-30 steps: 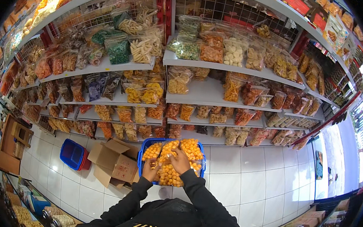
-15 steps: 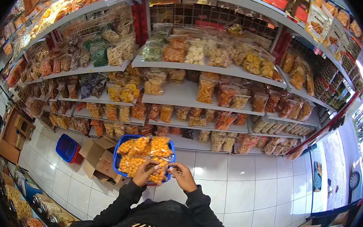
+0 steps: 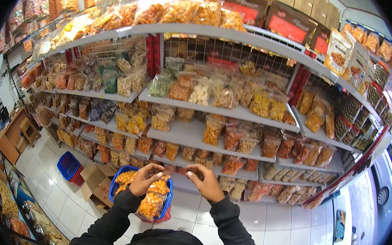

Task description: Picking up various bags of snacks from shelves and putting them into a shopping basket in a grocery store.

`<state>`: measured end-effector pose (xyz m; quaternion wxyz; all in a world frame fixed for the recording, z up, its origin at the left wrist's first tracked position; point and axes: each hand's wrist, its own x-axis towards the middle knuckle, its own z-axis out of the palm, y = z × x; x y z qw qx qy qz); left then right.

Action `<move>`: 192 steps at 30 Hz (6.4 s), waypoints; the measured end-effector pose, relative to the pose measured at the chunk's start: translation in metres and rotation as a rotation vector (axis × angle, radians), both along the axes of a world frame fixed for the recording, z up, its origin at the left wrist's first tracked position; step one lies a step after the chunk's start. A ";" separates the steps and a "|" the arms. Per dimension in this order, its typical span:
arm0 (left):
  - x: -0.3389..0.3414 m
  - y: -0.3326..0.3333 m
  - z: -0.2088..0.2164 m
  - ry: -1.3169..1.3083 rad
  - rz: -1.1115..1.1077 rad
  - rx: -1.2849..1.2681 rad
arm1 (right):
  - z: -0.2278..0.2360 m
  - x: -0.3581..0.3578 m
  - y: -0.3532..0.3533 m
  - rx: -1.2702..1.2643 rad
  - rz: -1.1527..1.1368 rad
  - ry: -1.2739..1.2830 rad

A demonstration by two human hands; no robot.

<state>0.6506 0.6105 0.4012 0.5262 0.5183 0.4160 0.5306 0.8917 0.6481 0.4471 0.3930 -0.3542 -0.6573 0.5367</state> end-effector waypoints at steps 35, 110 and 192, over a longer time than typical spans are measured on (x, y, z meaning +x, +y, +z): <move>0.099 0.511 0.527 1.367 0.965 0.267 | 0.381 0.057 0.532 0.627 -0.448 -0.685; 0.040 -0.198 -0.038 0.486 0.434 0.144 | -0.117 -0.033 -0.140 -0.243 0.159 0.313; -0.366 0.021 -0.311 0.617 -0.011 -0.092 | -0.276 -0.437 0.001 0.251 -0.420 -0.985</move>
